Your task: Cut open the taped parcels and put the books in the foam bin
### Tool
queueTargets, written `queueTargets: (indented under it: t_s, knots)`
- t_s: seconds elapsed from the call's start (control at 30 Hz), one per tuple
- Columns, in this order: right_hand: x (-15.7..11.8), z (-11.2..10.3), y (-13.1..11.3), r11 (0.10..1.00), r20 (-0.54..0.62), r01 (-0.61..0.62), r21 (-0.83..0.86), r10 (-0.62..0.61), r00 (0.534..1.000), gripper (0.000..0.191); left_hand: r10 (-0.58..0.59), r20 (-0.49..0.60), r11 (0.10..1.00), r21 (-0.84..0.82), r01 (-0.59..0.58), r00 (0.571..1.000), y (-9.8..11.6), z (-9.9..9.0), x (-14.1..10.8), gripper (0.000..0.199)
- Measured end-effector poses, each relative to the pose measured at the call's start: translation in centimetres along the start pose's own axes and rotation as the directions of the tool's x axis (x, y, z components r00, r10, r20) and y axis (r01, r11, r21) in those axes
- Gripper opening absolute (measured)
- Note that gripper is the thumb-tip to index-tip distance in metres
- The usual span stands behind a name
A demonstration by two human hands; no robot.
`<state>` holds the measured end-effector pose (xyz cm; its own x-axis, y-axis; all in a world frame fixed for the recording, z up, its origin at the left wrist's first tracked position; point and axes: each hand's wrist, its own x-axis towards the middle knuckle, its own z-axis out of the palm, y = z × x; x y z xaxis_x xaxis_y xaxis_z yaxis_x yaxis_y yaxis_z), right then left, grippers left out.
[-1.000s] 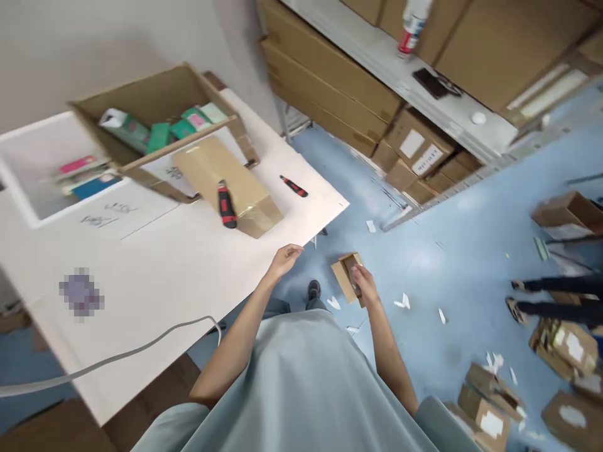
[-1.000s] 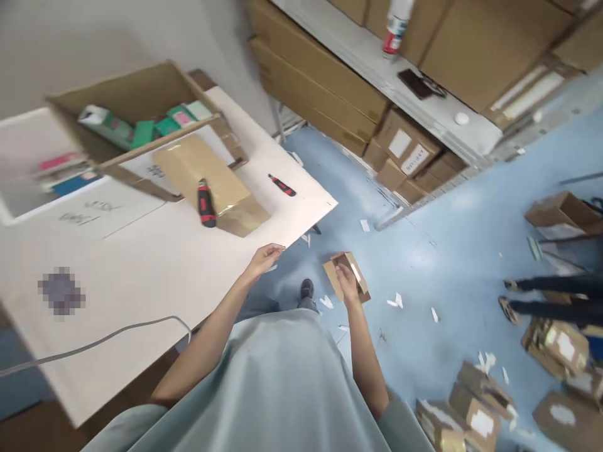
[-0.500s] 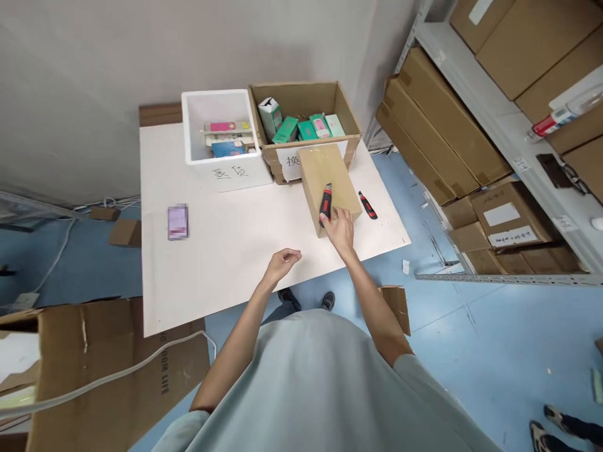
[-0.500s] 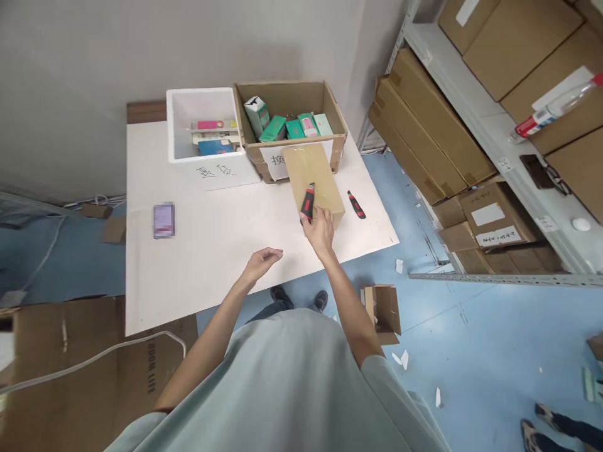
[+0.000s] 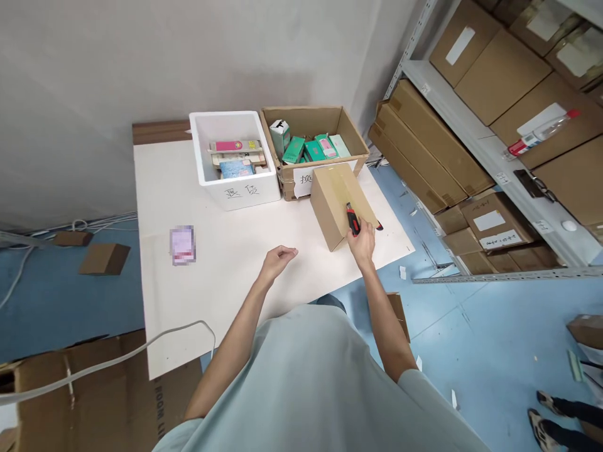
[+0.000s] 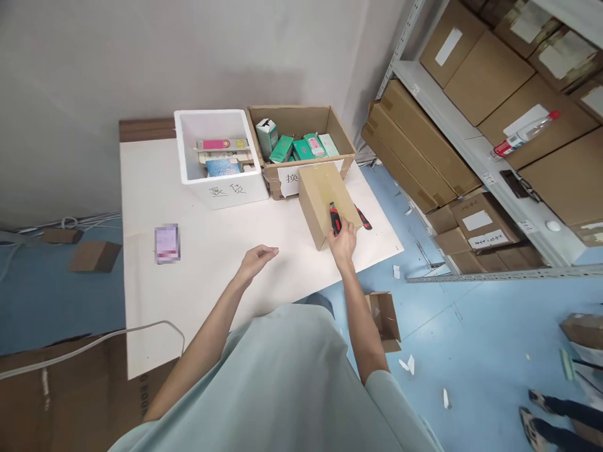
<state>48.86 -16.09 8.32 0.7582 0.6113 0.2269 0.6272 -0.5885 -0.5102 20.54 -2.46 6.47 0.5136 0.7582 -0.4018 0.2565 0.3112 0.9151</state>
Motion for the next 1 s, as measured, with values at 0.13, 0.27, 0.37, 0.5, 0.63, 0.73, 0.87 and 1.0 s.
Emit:
queueTargets:
  t_s: [0.13, 0.27, 0.37, 0.5, 0.63, 0.73, 0.87, 1.0]
  knots:
    - [0.4, -1.5, 3.2, 0.995, -0.128, -0.076, 0.067, 0.084, 0.988, 0.061, 0.046, 0.030, 0.999, 0.007, -0.046, 0.998, 1.8, 0.7, 2.0, 0.059]
    - [2.3, -2.8, 7.6, 0.958, -0.232, -0.243, 0.155, 0.274, 0.933, 0.061, 0.082, 0.019, 0.997, -0.002, -0.082, 0.996, 3.1, 2.2, 3.6, 0.052]
    - [3.6, -2.9, 10.8, 0.926, -0.204, -0.325, 0.191, 0.361, 0.910, 0.058, 0.084, 0.006, 0.996, 0.020, -0.084, 0.996, 3.3, 4.0, 4.4, 0.043]
    - [3.9, -1.4, 13.6, 0.893, -0.069, -0.383, 0.237, 0.409, 0.910, 0.055, 0.070, -0.011, 0.996, 0.055, -0.069, 0.997, 3.0, 7.5, 5.0, 0.036]
    - [2.5, -0.1, 14.9, 0.858, 0.002, -0.445, 0.256, 0.460, 0.888, 0.055, 0.071, -0.027, 0.996, 0.048, -0.070, 0.997, 2.9, 11.5, 5.3, 0.037]
    - [1.1, -0.6, 14.5, 0.854, -0.004, -0.409, 0.322, 0.433, 0.901, 0.062, 0.084, -0.040, 0.995, 0.058, -0.081, 0.996, 2.8, 13.7, 5.5, 0.043]
    - [0.7, -3.1, 12.0, 0.882, -0.046, -0.151, 0.447, 0.191, 0.980, 0.063, 0.084, -0.118, 0.994, 0.074, -0.076, 0.989, 2.8, 15.8, 5.7, 0.053]
    - [2.3, -4.2, 8.3, 0.903, 0.000, 0.062, 0.425, -0.069, 0.998, 0.052, 0.066, -0.199, 0.996, 0.069, -0.053, 0.978, 2.6, 17.4, 6.0, 0.070]
